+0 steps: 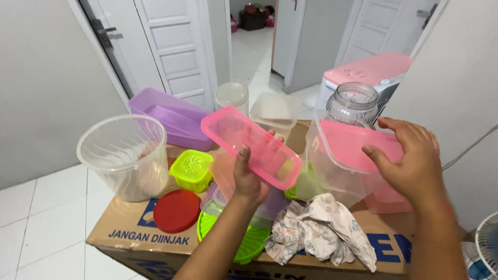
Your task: The person wipes several plastic and glass containers with a cloth, then opens and closes various plastic containers with colored lids, stacking them on a cardboard box. The person handles each container individually, aligning lids and placing them in a pile.
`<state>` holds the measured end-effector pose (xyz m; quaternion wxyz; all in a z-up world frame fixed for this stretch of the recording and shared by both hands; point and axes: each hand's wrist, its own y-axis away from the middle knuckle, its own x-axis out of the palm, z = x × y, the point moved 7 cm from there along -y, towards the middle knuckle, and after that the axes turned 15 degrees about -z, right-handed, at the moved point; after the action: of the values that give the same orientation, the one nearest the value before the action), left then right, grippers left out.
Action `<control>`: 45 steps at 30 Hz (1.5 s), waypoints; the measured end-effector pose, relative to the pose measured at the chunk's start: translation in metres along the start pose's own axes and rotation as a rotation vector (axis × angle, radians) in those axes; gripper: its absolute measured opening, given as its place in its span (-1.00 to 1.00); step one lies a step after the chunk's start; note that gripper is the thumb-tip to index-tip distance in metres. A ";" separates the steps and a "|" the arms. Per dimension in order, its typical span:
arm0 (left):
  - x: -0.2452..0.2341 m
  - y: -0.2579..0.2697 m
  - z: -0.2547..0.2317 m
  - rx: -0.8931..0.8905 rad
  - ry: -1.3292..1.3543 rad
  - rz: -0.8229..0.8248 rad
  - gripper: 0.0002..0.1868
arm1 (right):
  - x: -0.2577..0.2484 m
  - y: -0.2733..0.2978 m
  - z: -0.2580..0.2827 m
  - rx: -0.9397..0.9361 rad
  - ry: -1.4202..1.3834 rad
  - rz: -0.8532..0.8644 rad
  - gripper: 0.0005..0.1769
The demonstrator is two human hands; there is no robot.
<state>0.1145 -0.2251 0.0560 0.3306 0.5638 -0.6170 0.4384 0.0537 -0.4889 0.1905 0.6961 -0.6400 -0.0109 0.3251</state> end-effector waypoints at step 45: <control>-0.115 -0.007 -0.080 0.164 -1.072 -0.341 -0.47 | 0.151 0.160 0.093 0.692 -0.949 -0.056 -0.82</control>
<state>0.1314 -0.1055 -0.0146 -0.0077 0.8230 -0.5626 0.0777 0.0630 -0.3414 0.0033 0.7919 -0.1596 -0.2314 0.5421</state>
